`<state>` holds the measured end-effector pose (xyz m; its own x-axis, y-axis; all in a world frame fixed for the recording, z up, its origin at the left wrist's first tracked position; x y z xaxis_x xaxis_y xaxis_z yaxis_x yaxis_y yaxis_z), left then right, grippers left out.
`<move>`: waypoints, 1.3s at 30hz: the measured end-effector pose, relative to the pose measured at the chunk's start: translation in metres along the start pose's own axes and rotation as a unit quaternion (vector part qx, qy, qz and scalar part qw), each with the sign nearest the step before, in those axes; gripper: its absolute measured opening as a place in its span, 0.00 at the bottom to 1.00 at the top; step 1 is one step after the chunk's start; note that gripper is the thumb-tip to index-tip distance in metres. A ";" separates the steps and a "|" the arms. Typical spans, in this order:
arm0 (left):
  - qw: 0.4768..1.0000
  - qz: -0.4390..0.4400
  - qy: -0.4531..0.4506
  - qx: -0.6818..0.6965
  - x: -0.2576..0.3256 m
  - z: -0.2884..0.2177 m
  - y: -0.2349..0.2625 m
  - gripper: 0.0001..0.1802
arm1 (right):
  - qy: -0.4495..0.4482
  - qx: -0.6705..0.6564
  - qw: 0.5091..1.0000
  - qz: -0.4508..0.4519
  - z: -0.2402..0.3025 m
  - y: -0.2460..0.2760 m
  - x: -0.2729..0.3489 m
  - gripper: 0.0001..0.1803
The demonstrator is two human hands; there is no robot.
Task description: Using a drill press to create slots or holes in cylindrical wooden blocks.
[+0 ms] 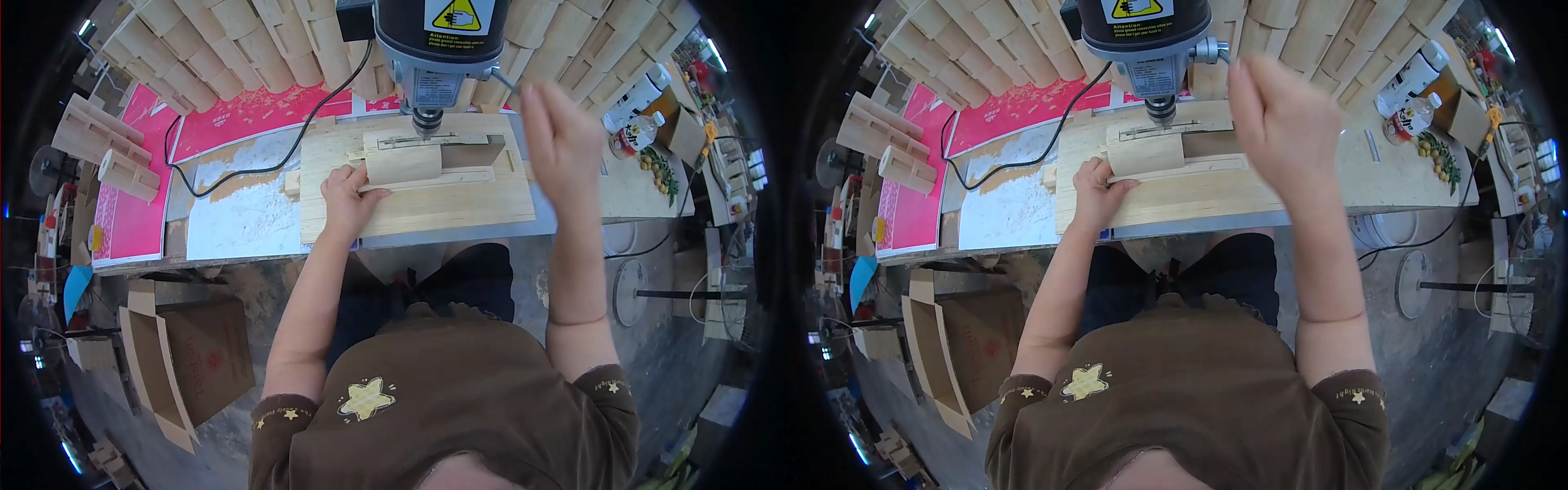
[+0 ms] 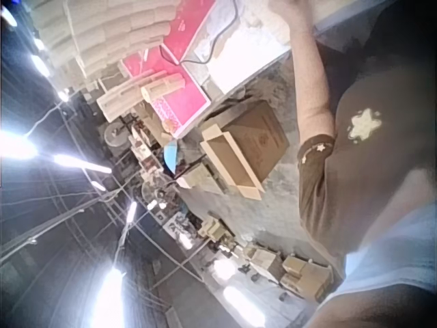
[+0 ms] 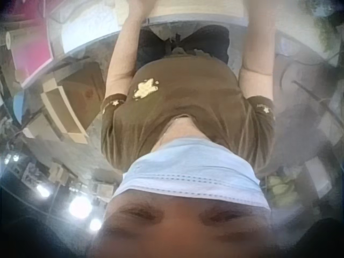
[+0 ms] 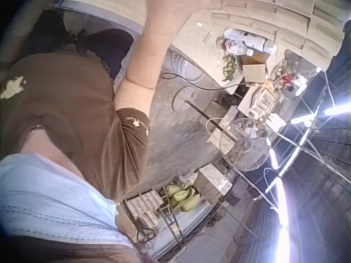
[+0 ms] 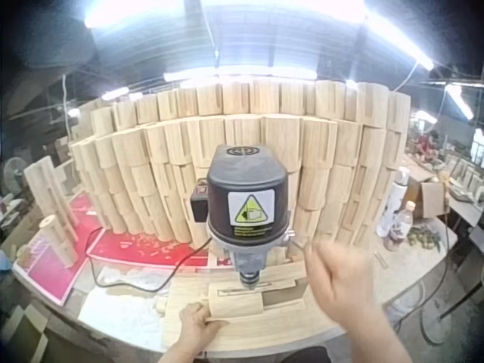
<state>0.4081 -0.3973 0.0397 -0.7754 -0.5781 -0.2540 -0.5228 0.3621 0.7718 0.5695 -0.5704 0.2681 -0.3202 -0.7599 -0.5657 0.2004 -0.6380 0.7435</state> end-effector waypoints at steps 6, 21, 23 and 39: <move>0.999 -0.033 -0.018 -0.024 -0.003 -0.018 0.010 0.19 | 0.044 -0.111 0.988 -0.101 -0.034 -0.061 0.055 0.09; 0.999 -0.009 -0.003 -0.047 -0.010 -0.036 -0.012 0.25 | 0.002 0.079 0.994 -0.078 -0.032 0.008 -0.113 0.19; 0.999 0.005 -0.002 -0.040 -0.015 -0.041 -0.021 0.25 | -0.008 0.075 0.996 -0.052 -0.051 0.003 -0.130 0.18; 0.998 0.037 0.030 -0.029 -0.015 -0.028 -0.028 0.23 | 0.103 -0.082 0.979 -0.153 -0.036 -0.068 0.059 0.08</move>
<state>0.4443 -0.4196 0.0381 -0.7877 -0.5946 -0.1610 -0.4421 0.3636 0.8199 0.5702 -0.5760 0.1717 -0.1977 -0.5280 -0.8259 0.2761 -0.8385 0.4699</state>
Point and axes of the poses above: each hand's wrist, its own x-axis away from the middle knuckle, its own y-axis out of the back of the hand, z = x × y, the point moved 9 cm from there along -x, towards the middle knuckle, and after that the axes turned 13 degrees about z, right-handed, at the moved point
